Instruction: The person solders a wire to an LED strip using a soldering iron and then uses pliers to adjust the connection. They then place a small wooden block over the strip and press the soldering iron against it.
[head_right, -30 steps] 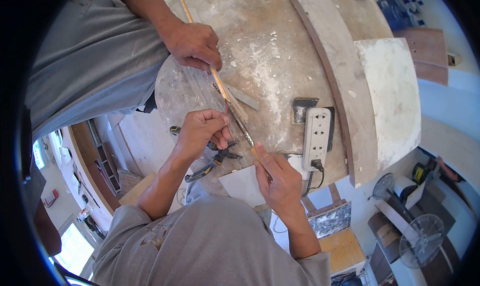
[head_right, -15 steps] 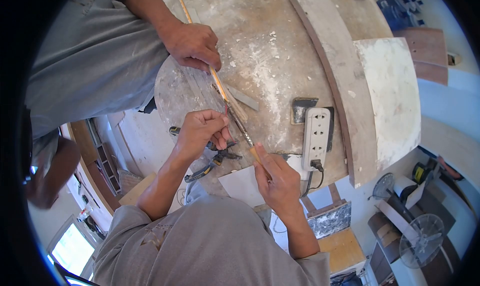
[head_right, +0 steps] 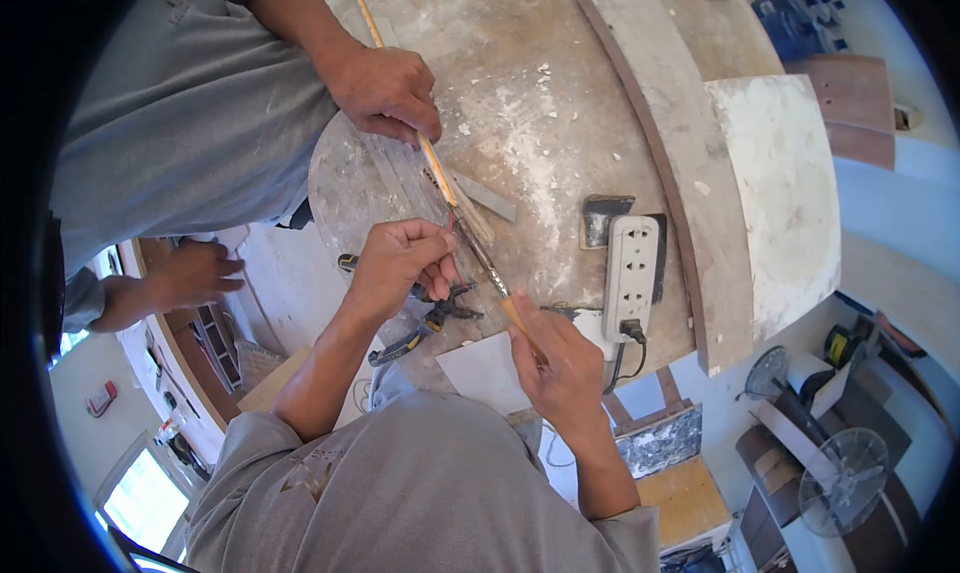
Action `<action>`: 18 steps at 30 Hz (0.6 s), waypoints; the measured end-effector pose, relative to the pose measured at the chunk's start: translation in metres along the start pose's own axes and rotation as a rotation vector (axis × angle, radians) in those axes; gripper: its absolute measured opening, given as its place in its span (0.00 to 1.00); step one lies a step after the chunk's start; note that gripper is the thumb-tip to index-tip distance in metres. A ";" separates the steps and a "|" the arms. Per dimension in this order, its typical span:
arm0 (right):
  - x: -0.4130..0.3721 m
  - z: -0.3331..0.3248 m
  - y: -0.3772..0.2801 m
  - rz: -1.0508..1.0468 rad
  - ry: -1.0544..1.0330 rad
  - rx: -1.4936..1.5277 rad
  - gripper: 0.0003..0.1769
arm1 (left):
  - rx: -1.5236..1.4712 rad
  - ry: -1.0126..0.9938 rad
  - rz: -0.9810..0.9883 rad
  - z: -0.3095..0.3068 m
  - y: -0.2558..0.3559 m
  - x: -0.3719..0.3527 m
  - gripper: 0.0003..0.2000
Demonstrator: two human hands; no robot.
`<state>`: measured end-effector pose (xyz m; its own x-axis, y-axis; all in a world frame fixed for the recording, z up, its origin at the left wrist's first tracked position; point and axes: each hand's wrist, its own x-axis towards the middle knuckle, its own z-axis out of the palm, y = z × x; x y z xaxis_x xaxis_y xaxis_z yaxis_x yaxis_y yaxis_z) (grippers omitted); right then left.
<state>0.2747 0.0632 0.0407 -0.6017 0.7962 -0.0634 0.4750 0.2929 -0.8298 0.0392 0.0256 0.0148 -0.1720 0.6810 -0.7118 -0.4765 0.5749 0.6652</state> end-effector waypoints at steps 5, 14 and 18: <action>0.000 0.003 0.005 -0.050 0.031 -0.012 0.27 | -0.006 0.004 0.006 0.000 -0.001 0.000 0.08; 0.001 0.004 0.007 -0.073 0.037 -0.008 0.28 | -0.038 -0.016 -0.001 -0.001 0.000 0.000 0.09; 0.002 0.003 0.005 -0.065 0.029 -0.008 0.28 | -0.071 -0.039 -0.005 -0.003 -0.003 0.002 0.09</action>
<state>0.2739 0.0643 0.0348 -0.6130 0.7901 0.0068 0.4405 0.3489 -0.8272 0.0374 0.0241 0.0106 -0.1367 0.6957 -0.7052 -0.5376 0.5458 0.6427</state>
